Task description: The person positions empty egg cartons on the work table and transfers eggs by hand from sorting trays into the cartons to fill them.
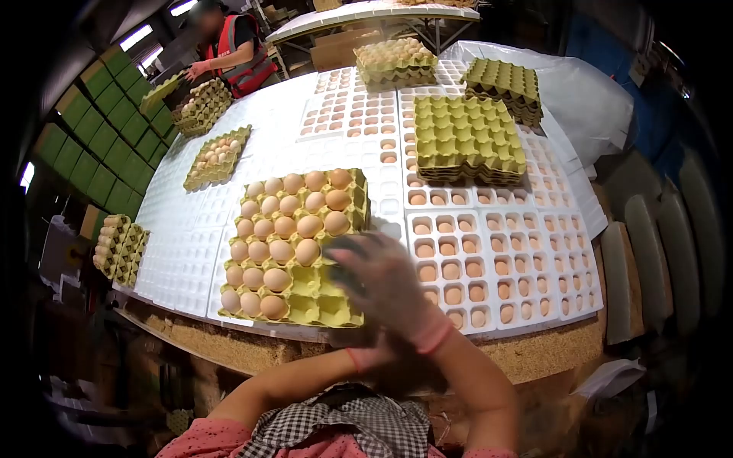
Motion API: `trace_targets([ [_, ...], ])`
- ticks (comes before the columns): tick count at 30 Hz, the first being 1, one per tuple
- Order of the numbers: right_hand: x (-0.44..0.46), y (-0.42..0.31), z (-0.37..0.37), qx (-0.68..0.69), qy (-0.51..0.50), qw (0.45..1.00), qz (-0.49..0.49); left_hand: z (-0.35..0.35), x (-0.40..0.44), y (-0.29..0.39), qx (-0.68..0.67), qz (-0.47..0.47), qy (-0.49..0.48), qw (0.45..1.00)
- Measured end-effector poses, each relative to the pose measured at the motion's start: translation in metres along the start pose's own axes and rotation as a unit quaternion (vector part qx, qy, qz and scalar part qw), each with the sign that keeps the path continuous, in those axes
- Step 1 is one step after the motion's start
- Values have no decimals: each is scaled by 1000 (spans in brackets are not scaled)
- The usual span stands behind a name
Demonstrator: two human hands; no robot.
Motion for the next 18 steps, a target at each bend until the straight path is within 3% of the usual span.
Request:
trace_targets([
  [1, 17, -13, 27, -71, -23, 996, -52, 5, -6, 24, 93, 76, -175, 977],
  [2, 23, -10, 65, -171, -92, 980, -41, 5, -16, 46, 184, 149, -342, 910],
  [3, 30, -5, 82, -175, -89, 980, -42, 3, -28, 69, 266, 215, -493, 800],
  [5, 46, 3, 110, -291, -169, 939, -70, -28, -18, 137, 186, 238, -508, 807],
  [7, 56, 8, 92, -258, -200, 944, -42, -89, 8, 196, 192, 281, -425, 839],
  [8, 59, 14, 71, 47, -189, 977, 83, -124, 25, 212, 270, 268, -366, 849],
  [9, 61, 26, 53, 347, -154, 904, 197, -155, 45, 222, 346, 252, -302, 852],
  [11, 68, 60, 29, 462, -76, 856, 218, -200, 84, 211, 472, 197, -98, 854],
  [12, 71, 61, 27, 384, -86, 880, 267, -210, 96, 197, 525, 181, -129, 822],
  [13, 82, 43, 26, 20, -19, 999, 22, -217, 105, 181, 575, 167, -159, 785],
  [15, 78, 38, 52, -239, -181, 952, 69, -220, 115, 137, 618, 111, -295, 720],
  [16, 83, 44, 65, -289, -170, 938, 83, -215, 124, 130, 624, 126, -319, 702],
  [17, 86, 51, 62, -295, -166, 937, 84, -218, 128, 128, 623, 134, -318, 702],
  [18, 90, 48, 55, -271, -195, 938, 97, -222, 133, 129, 586, 116, -301, 743],
])
Point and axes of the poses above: each hand's wrist, its own x-axis towards the middle knuckle, its own z-axis out of the palm, y = z × x, the point moved 4 cm from there along x, towards the middle knuckle, and after that the axes turned 14 degrees about z, right-handed, at the moved point
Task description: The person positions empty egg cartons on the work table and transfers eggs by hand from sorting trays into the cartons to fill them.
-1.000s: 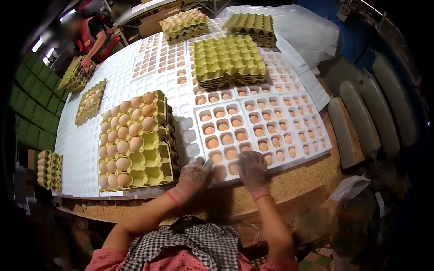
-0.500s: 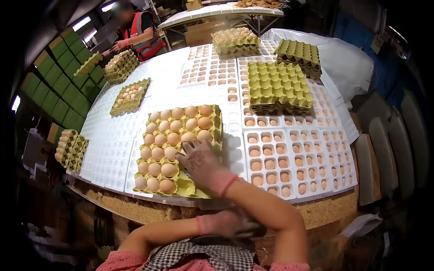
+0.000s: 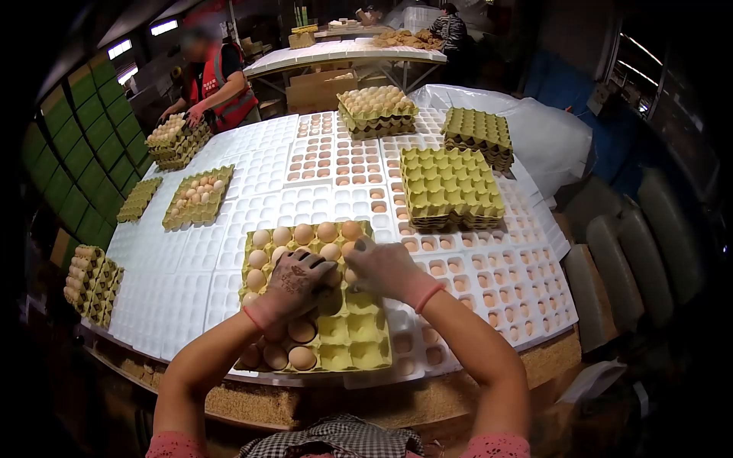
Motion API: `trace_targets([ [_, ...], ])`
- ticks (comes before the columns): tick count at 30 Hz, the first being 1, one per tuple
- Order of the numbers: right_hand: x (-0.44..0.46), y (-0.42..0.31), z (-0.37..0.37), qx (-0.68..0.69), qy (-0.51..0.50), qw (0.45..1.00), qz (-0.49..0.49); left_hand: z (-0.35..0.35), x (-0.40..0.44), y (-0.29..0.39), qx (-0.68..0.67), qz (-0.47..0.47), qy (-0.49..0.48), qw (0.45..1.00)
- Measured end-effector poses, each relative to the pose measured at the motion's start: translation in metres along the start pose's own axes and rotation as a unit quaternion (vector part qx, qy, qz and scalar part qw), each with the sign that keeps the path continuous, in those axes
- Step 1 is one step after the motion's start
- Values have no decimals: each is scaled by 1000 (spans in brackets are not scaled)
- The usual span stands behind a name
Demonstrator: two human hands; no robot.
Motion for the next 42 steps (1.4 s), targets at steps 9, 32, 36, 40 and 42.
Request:
trace_targets([
  [9, 34, 34, -40, 119, 68, 989, -62, -46, 31, -45, -113, -20, 2, 993],
  [32, 212, 142, 108, 216, 100, 953, 189, 144, 179, -250, -266, -65, -1, 962],
  [36, 250, 138, 153, 169, 100, 959, 205, 170, 193, -264, -170, -75, -104, 977],
  [40, 236, 121, 146, 98, 65, 985, 128, 141, 171, -274, -199, -36, -161, 966],
  [42, 229, 117, 105, 341, 35, 927, 153, 82, 144, -267, -307, -132, -98, 937],
])
Point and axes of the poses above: each hand's wrist, its own x-axis towards the middle knuckle, its own z-axis out of the palm, y = z × x, the point moved 4 cm from there along x, towards the middle knuckle, and after that the axes turned 14 degrees about z, right-handed, at the moved point
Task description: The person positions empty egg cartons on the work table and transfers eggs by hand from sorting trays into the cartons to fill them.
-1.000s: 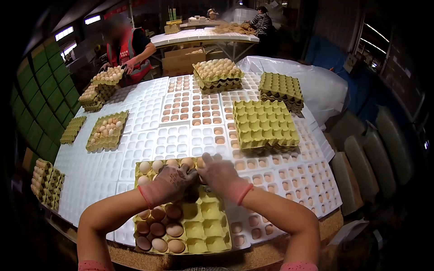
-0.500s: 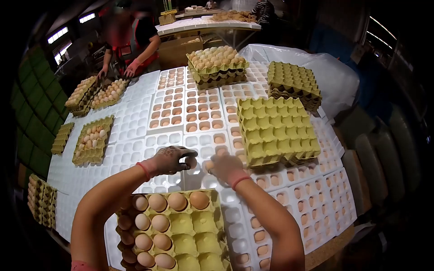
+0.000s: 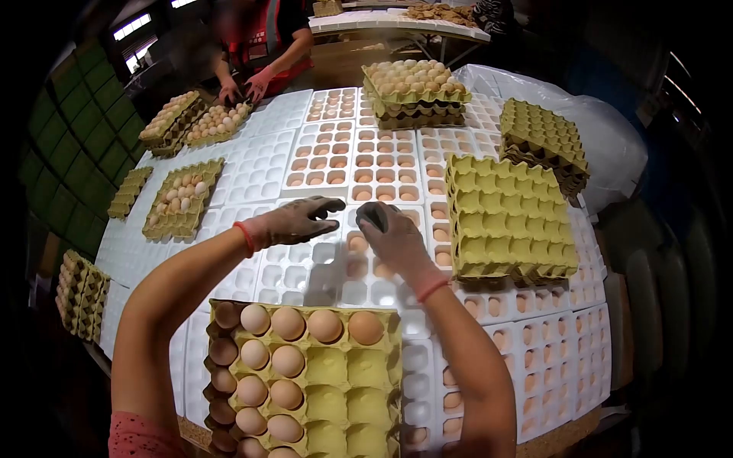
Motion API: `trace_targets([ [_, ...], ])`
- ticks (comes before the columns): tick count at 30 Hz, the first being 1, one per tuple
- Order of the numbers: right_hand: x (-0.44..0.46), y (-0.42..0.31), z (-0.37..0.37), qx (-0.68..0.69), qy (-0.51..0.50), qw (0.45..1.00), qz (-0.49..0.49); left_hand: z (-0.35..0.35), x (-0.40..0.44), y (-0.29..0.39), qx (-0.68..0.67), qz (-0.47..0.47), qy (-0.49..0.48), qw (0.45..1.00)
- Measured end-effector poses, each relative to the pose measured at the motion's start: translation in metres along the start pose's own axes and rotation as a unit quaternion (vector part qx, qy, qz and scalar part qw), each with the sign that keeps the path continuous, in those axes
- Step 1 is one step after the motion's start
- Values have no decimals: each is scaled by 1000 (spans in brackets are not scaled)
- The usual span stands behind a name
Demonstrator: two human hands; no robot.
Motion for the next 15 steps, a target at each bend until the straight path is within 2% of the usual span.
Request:
trace_targets([
  [1, -30, -36, -24, 127, -71, 989, -30, -14, -22, 0, -64, -11, 39, 997],
  [2, -64, -68, -37, 161, -125, 973, -109, -26, -47, -2, -116, 6, 93, 989],
  [3, -101, -95, -55, -18, -120, 971, -203, -34, -70, 1, -166, 27, 147, 975],
  [4, -126, -101, -52, -184, -129, 942, -250, -42, -93, 23, -116, 1, 157, 981],
  [5, -149, -100, -44, -279, -145, 919, -237, -46, -117, 45, -67, -24, 167, 983],
  [6, -165, -94, -40, -283, -82, 917, -269, -41, -136, 60, 14, 60, 180, 982],
  [7, -175, -92, -40, -286, -17, 910, -301, -34, -151, 77, 100, 97, 159, 977],
  [8, -181, -91, -45, -291, -14, 908, -301, -25, -161, 91, 144, 135, 134, 971],
  [10, -181, -90, -64, -69, -55, 984, -154, -2, -172, 111, 228, 182, 85, 953],
  [11, -168, -80, -64, 134, -51, 976, -166, 8, -175, 117, 268, 190, 59, 943],
  [13, -155, -88, -66, 349, -80, 933, -45, 27, -173, 116, 287, 193, -7, 938],
  [14, -150, -100, -61, 133, -27, 982, -133, 34, -171, 114, 274, 181, 0, 945],
  [15, -156, -119, -51, -52, 38, 959, -275, 36, -170, 117, 260, 168, 7, 951],
])
Point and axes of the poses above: each hand's wrist, its own x-axis towards the middle knuckle, its own z-axis out of the palm, y = z × x, the point moved 4 cm from there along x, towards the middle knuckle, and after that the axes turned 14 degrees about z, right-handed, at the moved point
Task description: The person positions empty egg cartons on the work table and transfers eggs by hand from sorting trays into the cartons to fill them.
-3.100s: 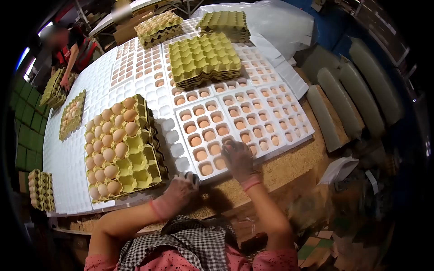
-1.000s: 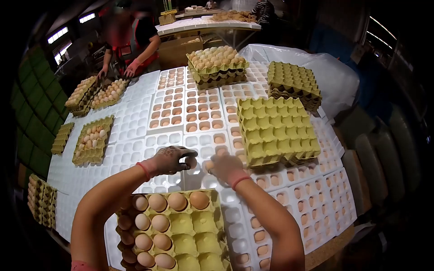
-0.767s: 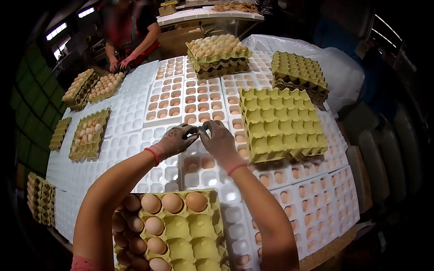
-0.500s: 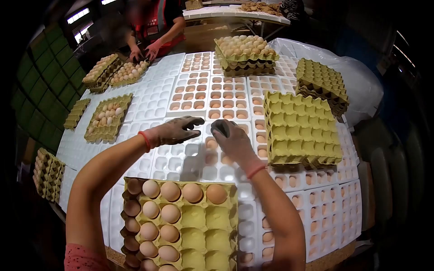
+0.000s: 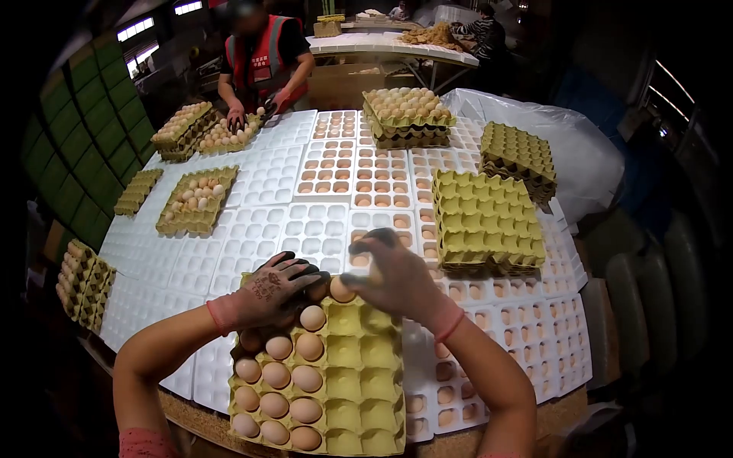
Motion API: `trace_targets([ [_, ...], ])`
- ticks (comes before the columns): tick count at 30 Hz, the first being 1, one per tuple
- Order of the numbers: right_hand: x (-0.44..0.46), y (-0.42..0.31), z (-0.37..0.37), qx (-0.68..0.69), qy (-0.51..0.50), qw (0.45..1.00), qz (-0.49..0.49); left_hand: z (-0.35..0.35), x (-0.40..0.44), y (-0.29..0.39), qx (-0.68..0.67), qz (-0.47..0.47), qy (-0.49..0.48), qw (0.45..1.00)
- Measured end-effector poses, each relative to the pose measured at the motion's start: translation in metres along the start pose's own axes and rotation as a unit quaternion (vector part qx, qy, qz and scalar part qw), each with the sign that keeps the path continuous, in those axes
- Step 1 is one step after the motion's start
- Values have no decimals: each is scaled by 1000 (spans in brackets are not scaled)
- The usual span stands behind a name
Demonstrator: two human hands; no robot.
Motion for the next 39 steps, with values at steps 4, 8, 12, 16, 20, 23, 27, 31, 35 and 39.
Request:
trace_targets([
  [4, -2, 10, 43, -278, -173, 944, 30, -17, -17, -19, -343, -135, 243, 897],
  [8, 4, 21, 19, 178, -122, 974, 73, -46, -66, -34, -524, -238, 392, 718],
  [12, -9, -59, 41, -240, -244, 939, 20, -50, -42, -15, -62, -100, 45, 992],
  [16, -16, -50, 64, -232, -221, 947, -17, -28, -14, -7, 141, 3, -130, 981],
  [20, 17, -3, 32, -3, -212, 975, 59, -38, -18, -30, 22, 41, -41, 998],
  [23, 67, 73, 21, 199, -150, 929, 272, -54, -11, -75, -222, -113, 73, 966],
  [27, 110, 182, 74, 185, -118, 920, 324, -12, 46, -133, -246, -164, 66, 953],
  [31, 114, 233, 124, -195, -158, 903, 348, 86, 85, -180, -108, -137, -129, 976],
  [35, 120, 252, 109, -71, -85, 894, 433, 85, 113, -195, -186, -114, 102, 971],
  [39, 113, 242, 97, -15, -117, 879, 462, 122, 118, -219, -64, -110, -47, 991],
])
Point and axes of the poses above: each hand's wrist, its own x-axis towards the middle knuckle, its own z-axis out of the palm, y = z × x, the point moved 4 cm from there along x, towards the middle knuckle, and after that the axes turned 14 degrees about z, right-handed, at the moved point
